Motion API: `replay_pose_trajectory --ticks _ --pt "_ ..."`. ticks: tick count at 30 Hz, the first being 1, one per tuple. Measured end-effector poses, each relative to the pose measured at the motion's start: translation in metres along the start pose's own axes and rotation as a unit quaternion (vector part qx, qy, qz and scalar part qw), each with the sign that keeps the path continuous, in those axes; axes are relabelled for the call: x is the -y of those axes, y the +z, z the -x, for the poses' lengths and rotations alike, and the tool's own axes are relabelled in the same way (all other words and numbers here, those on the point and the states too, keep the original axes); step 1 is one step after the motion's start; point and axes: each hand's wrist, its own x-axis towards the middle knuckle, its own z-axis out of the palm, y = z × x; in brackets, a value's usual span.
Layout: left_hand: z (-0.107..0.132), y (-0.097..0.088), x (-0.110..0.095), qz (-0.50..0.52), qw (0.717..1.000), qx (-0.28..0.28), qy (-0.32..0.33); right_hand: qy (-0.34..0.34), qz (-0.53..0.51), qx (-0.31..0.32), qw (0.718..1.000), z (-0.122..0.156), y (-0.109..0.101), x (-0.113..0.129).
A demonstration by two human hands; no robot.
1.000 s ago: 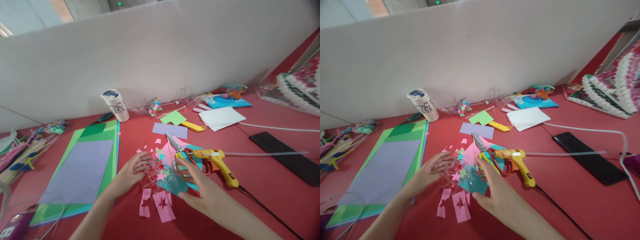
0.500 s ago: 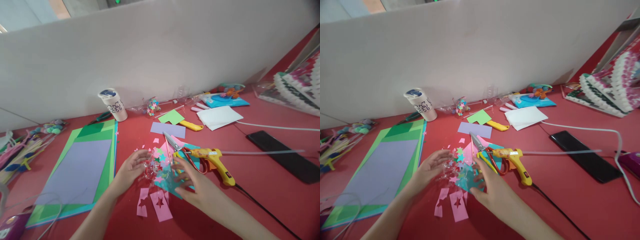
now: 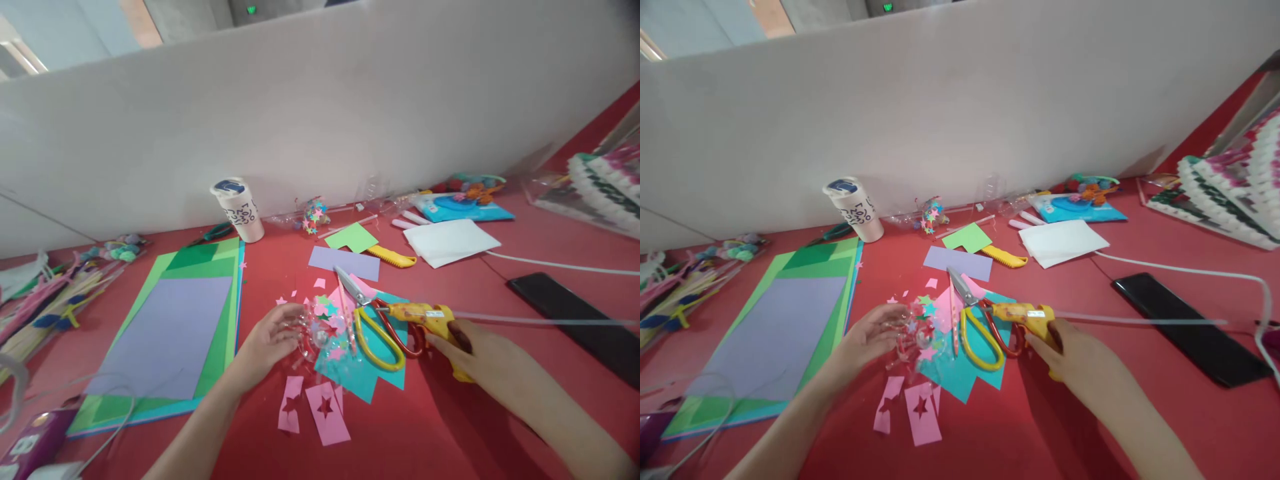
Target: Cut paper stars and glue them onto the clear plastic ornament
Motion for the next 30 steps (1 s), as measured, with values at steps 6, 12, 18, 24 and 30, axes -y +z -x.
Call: replay_pose_trajectory --ticks 6,12,18,24,30 --pt "0.015 0.007 0.006 -0.005 1.000 0.009 -0.006 0.079 -0.070 0.063 0.992 0.007 -0.014 0.020" --pt "0.011 0.005 0.006 0.009 1.000 0.012 -0.012 0.145 -0.459 0.077 0.873 0.019 -0.024 0.038" --pt "0.001 0.007 0.002 0.022 0.999 0.050 -0.003 0.084 -0.507 0.207 0.833 0.020 -0.008 0.086" --pt "-0.005 0.006 0.008 0.024 0.999 0.033 -0.003 0.028 -0.530 0.244 0.812 0.010 0.013 0.111" --pt "-0.006 -0.002 0.009 -0.012 1.000 0.012 -0.010 0.040 -0.496 0.230 0.836 0.008 0.015 0.106"
